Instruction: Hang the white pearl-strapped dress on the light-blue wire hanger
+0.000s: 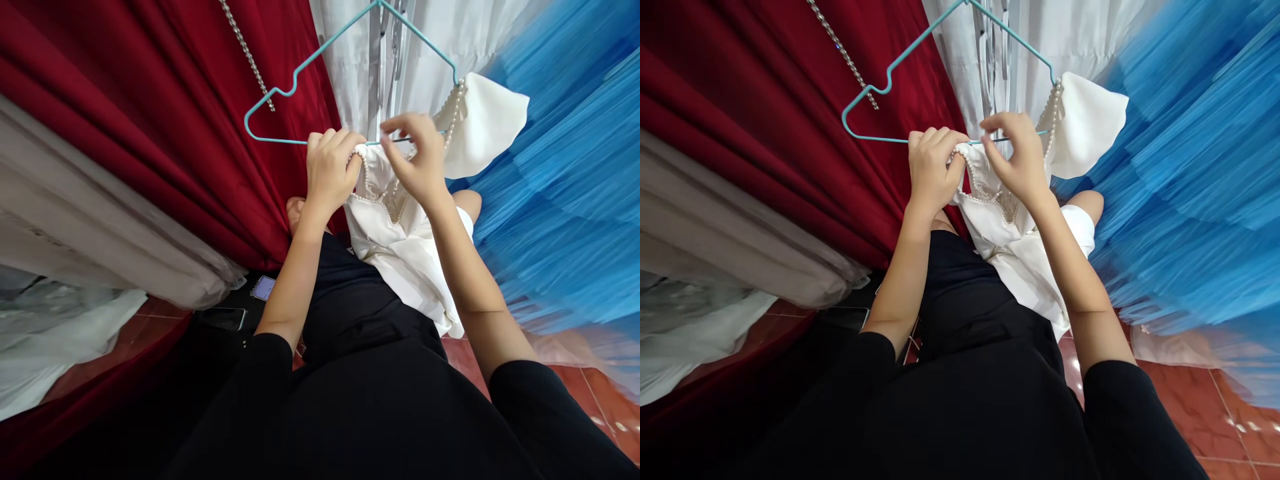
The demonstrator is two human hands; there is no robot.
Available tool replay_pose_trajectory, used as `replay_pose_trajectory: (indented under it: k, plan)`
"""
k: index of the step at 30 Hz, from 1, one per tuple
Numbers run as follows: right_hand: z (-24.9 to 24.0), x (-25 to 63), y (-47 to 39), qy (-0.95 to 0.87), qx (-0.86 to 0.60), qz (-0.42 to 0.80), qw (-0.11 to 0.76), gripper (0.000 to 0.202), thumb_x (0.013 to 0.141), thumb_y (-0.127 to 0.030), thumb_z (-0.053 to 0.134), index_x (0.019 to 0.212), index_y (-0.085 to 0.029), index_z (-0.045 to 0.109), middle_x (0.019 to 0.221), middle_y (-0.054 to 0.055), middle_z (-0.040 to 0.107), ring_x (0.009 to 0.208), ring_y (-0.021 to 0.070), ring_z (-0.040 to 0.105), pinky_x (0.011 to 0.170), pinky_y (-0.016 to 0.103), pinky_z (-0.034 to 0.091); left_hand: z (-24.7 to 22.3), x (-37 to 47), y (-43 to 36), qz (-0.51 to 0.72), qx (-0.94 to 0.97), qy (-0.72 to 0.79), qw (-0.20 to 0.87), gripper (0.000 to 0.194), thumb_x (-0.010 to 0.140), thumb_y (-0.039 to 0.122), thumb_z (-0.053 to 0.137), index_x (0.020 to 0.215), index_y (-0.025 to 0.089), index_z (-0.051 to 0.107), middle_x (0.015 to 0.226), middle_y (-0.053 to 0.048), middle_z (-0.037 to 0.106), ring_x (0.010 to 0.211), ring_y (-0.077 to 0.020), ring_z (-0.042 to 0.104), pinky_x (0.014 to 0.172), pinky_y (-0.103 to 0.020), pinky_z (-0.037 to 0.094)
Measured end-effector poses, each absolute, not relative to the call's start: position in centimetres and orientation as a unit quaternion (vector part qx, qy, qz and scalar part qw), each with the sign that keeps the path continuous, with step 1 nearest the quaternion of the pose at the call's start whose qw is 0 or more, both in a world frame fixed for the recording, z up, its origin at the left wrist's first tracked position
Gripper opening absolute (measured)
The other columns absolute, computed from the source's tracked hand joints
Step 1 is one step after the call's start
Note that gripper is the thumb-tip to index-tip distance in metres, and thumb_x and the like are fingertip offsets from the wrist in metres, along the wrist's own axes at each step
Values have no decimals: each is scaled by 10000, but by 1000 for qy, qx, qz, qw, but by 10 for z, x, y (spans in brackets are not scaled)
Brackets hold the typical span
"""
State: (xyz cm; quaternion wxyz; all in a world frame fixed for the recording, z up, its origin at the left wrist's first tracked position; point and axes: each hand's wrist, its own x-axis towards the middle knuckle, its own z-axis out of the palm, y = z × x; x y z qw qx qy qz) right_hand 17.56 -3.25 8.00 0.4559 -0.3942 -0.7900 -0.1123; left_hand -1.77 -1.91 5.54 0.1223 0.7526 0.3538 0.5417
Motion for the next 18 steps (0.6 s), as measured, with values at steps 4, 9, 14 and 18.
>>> replay_pose_trajectory:
  k: [4, 9, 14, 18]
  plan:
    - [94, 203, -17, -665, -360, -222, 615, 355, 849, -131, 611, 1185, -218, 541, 1202, 61, 591, 1171, 226, 521, 1067, 394, 394, 54, -13, -19, 552, 749, 348, 119, 44, 901, 309, 641, 915, 267, 643, 1026, -61, 649, 1218, -361, 474, 1174, -528, 180]
    - [110, 249, 15, -663, -363, -134, 641, 264, 878, -17, 453, 1058, -195, 529, 991, 59, 653, 902, 144, 662, 817, 285, 512, 53, -7, -19, 551, 741, 368, 110, 12, 907, 252, 631, 907, 258, 621, 1030, -55, 656, 1228, -350, 461, 1166, -538, 141]
    - [126, 263, 11, -690, -436, -142, 560, 132, 881, -199, 647, 1013, -192, 656, 920, 23, 684, 822, 150, 646, 751, 286, 463, 53, -9, -18, 558, 743, 357, 97, 28, 891, 250, 644, 889, 263, 620, 988, -46, 666, 1179, -358, 494, 1147, -530, 165]
    - [128, 254, 10, -687, -522, -187, 469, 255, 746, -115, 682, 979, -200, 740, 888, 19, 691, 808, 190, 626, 746, 317, 418, 55, -13, -19, 553, 743, 368, 78, 46, 872, 225, 650, 883, 264, 628, 988, -47, 670, 1173, -360, 503, 1132, -525, 173]
